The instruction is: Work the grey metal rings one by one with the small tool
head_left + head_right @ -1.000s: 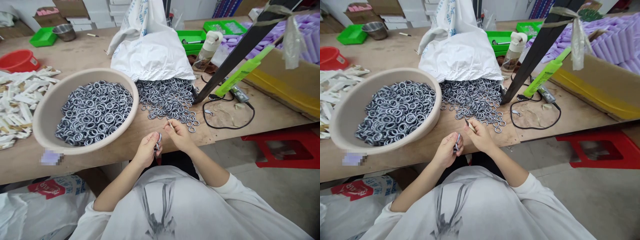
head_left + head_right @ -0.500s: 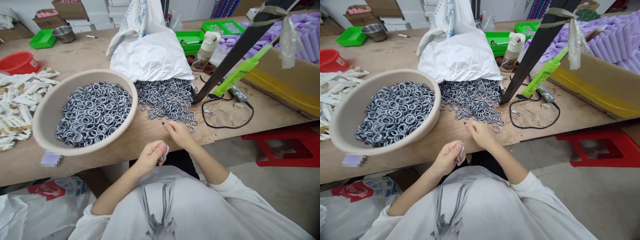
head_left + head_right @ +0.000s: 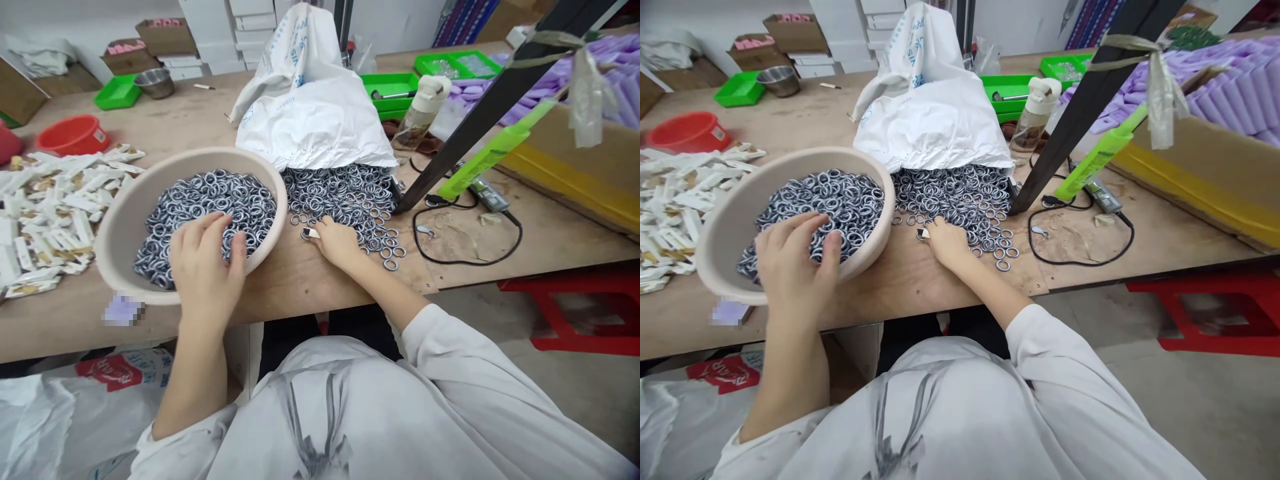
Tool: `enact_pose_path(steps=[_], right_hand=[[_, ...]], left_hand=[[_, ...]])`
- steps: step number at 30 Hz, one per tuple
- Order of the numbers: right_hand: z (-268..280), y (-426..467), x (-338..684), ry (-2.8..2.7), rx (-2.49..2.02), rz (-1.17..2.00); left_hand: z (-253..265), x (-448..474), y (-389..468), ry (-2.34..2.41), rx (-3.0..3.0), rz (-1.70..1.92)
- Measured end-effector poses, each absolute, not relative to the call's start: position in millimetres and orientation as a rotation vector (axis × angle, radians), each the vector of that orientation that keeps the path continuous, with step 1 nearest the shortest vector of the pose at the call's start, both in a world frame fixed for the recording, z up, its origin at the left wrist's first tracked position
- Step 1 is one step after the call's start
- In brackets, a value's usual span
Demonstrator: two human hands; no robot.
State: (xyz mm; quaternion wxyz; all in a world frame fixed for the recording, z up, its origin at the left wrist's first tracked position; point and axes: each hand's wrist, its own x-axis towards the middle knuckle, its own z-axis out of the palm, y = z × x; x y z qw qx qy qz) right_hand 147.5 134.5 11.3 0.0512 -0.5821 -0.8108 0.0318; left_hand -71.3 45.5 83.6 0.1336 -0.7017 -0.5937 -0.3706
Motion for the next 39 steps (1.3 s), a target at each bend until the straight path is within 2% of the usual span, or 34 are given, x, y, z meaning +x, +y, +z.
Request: enact_pose_path(steps=[2, 5, 9, 15, 21, 26, 29, 33, 36, 39], right_hand=[[11, 131, 156, -2.432, -1.775, 0.089], [9, 120, 172, -2.360, -1.800, 0.103], [-3, 103, 191, -2.327, -1.719, 0.171], [-17, 90, 208, -2.130, -1.621, 0.387], [-9, 92, 198, -1.839, -1.417, 0.619], [-10, 98, 184, -1.747, -1.267, 0.775], [-10, 93, 176, -1.629, -1.170, 0.919], [-6, 74, 161, -1.290, -1.067, 1.170], [-1, 61, 154, -1.174, -0.977, 1.286], [9, 60, 157, -1.231, -0.872, 1.460]], left_hand=[[69, -48, 36, -1.516, -2.205, -1.183], [36, -14, 44, -1.537, -2.642, -0.855], [-3, 6, 88, -1.828, -2.613, -0.431], [-8, 4, 116, -1.922, -2.587, -0.358], [-6, -2, 107, -1.981, -2.680, -1.033], [-2, 2, 93, -2.141, -2.767, -1.253], [0, 11, 79, -2.155, -2.815, -1.739], [0, 28, 58, -2.305, -2.502, -2.524], [0, 36, 47, -2.314, -2.395, -2.810], [3, 36, 41, -2.270, -2.523, -2.938]])
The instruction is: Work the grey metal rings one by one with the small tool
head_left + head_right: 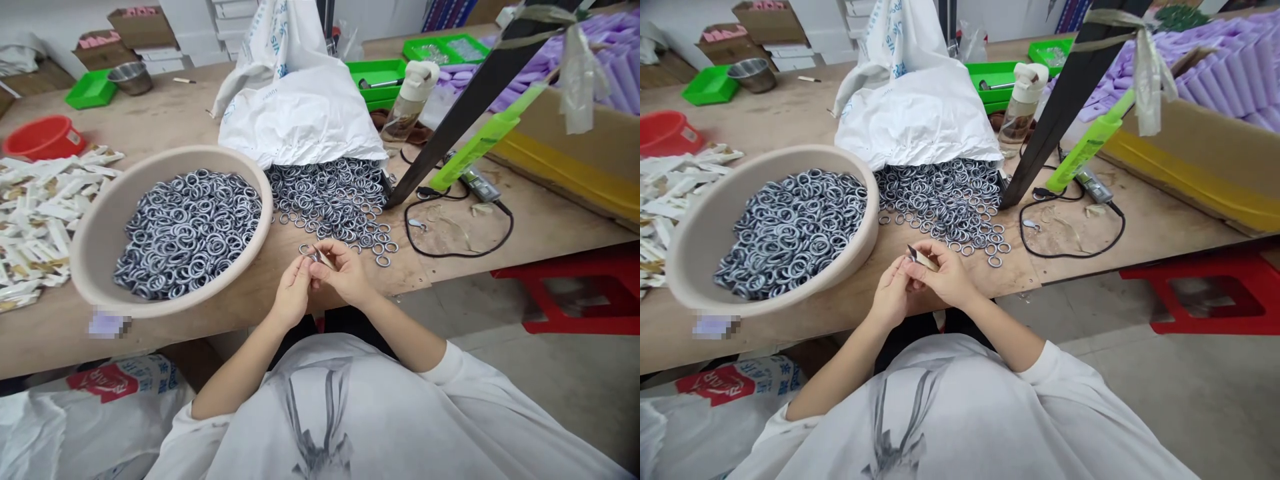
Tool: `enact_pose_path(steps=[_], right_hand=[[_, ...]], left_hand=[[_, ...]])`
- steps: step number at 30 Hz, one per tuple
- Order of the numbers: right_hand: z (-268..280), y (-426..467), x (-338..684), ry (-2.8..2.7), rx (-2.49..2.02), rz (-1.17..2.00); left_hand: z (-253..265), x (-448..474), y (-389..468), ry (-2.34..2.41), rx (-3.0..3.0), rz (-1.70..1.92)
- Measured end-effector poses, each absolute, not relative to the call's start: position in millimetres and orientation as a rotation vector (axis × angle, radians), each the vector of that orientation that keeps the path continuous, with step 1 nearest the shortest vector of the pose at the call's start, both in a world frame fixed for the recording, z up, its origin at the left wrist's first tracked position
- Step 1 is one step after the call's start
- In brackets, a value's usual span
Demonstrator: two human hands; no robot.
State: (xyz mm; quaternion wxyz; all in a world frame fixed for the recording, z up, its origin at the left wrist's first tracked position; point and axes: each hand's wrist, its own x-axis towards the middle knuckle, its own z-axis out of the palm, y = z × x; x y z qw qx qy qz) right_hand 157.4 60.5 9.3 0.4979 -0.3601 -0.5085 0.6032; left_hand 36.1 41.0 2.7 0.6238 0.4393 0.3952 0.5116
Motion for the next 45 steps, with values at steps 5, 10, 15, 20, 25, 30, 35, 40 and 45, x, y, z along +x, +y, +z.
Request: enact_pose_path(steps=[5, 10, 15, 20, 25, 30, 35, 40, 45], right_hand=[[28, 66, 176, -1.466, -0.981, 1.180], [35, 50, 187, -1.979, -1.036, 0.741], [40, 42, 187, -2.097, -1.044, 0.640], [37, 48, 189, -2.108, -1.028, 0.770], [15, 79, 190, -1.950, -1.432, 0.740], [7, 99, 167, -2.301, -1.620, 0.394], [5, 106, 153, -2.329, -1.665, 0.399], [5, 88, 153, -1.749, -1.171, 1.202], [7, 57, 151, -1.275, -0.915, 1.617]], left_hand=[[18, 34, 38, 0.794, 0.922, 1.085], [26, 34, 37, 0.825, 0.788, 1.082], [25, 34, 36, 0.812, 0.792, 1.080], [20, 28, 34, 0.747, 0.879, 1.019], [12, 12, 21, 0.646, 1.115, 0.782], [1, -8, 20, 0.845, 0.982, 0.841], [-5, -20, 31, 1.019, 0.722, 0.986], [-2, -2, 38, 0.991, 0.620, 1.126], [-4, 22, 38, 0.915, 0.771, 1.220]])
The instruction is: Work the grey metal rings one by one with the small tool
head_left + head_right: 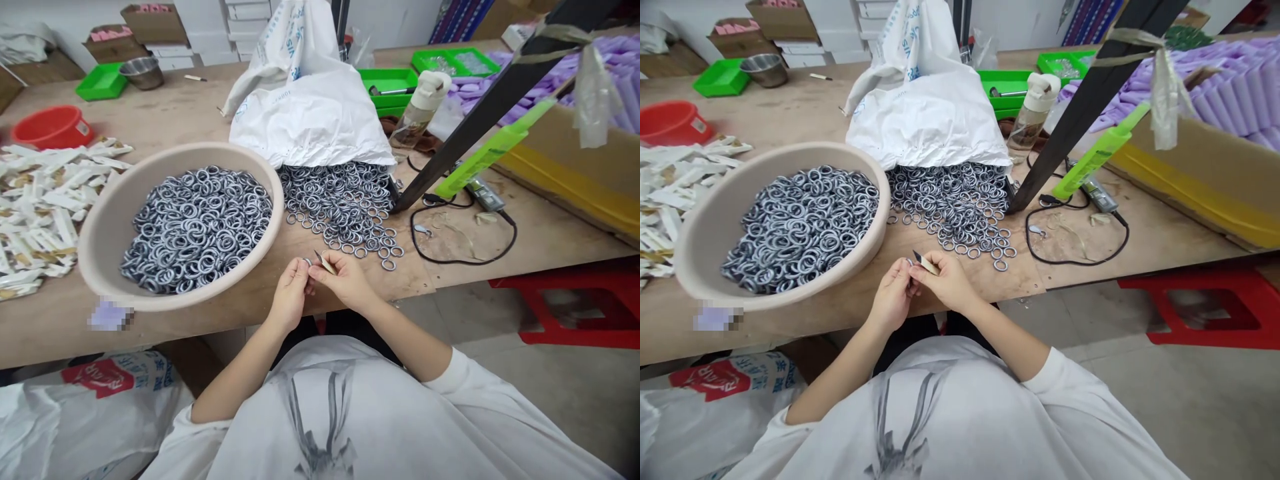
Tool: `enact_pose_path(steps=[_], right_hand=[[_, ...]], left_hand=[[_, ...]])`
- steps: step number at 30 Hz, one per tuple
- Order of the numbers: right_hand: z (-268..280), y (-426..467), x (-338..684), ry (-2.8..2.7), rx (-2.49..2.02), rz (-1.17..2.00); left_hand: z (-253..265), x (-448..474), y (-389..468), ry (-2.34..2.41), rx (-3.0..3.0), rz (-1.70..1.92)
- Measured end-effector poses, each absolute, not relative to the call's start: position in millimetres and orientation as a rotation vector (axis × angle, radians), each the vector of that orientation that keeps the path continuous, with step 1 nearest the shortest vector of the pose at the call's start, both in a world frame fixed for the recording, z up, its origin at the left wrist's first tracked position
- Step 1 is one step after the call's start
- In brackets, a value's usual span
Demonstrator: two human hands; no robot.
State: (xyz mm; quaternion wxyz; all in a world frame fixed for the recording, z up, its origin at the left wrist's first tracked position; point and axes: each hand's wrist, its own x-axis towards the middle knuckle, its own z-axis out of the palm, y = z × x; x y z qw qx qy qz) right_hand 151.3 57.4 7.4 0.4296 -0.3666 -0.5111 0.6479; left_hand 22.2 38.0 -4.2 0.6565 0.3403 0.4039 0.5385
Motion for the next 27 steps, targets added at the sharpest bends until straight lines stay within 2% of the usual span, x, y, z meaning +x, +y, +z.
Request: enact_pose_path(steps=[6, 12, 16, 21, 27], right_hand=[[12, 65, 163, -1.423, -0.891, 1.444], [19, 61, 173, -1.913, -1.024, 0.774], [20, 49, 174, -2.132, -0.986, 0.493], [22, 48, 176, -2.158, -1.006, 0.458], [17, 48, 172, -2.110, -1.027, 0.776]], left_hand=[[2, 25, 37, 0.834, 0.801, 1.156], [15, 24, 34, 0.795, 0.637, 1.128], [20, 26, 32, 0.869, 0.574, 1.146], [22, 27, 32, 0.856, 0.584, 1.107], [17, 19, 35, 0.803, 0.630, 1.031]])
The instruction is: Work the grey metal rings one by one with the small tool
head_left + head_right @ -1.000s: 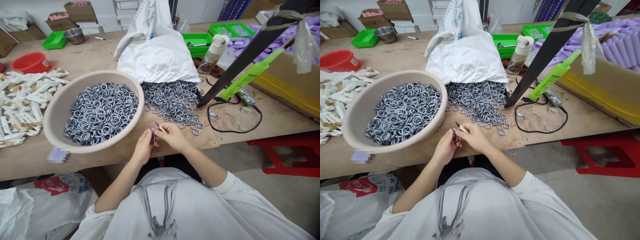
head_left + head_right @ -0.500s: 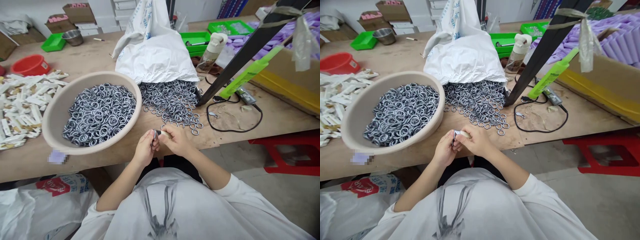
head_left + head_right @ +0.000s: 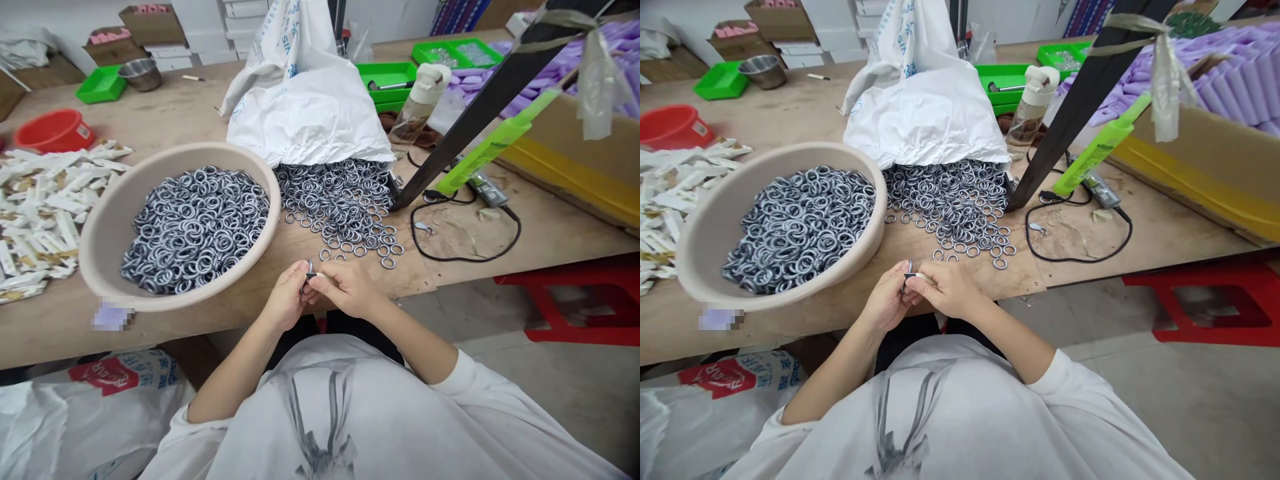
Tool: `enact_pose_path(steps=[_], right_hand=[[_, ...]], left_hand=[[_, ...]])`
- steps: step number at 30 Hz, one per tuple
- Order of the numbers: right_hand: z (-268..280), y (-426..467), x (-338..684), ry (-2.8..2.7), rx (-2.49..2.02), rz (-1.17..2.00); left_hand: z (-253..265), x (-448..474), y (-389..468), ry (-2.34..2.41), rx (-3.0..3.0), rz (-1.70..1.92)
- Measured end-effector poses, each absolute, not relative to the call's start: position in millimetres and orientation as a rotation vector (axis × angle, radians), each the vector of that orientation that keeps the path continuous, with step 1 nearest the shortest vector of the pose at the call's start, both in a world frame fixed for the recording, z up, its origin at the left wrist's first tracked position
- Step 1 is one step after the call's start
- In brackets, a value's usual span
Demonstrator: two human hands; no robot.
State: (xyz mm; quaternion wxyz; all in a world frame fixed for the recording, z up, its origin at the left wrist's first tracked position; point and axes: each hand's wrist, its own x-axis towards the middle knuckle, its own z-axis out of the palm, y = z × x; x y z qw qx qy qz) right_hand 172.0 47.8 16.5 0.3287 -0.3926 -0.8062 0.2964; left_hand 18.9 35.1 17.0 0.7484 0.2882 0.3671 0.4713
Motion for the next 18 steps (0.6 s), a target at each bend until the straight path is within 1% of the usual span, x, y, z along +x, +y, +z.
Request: enact_pose_path(steps=[3, 6, 7, 10, 13, 18], right_hand=[[9, 59, 174, -2.070, -1.239, 0.735], [2, 75, 182, -1.994, -1.653, 0.527], [-1, 79, 184, -2.026, -1.713, 0.458], [-7, 84, 184, -2.211, -1.742, 0.298], [-10, 83, 180, -2.292, -1.832, 0.210], [-4, 81, 180, -2.284, -1.829, 0.248]], left_hand=[[12, 14, 31, 0.808, 0.670, 0.983], [5, 11, 24, 0.839, 0.728, 0.925], [2, 10, 23, 0.859, 0.736, 0.930], [-4, 5, 26, 0.939, 0.743, 0.990], [-5, 0, 34, 0.994, 0.729, 1.008], [-1, -3, 43, 1.058, 0.608, 1.021]])
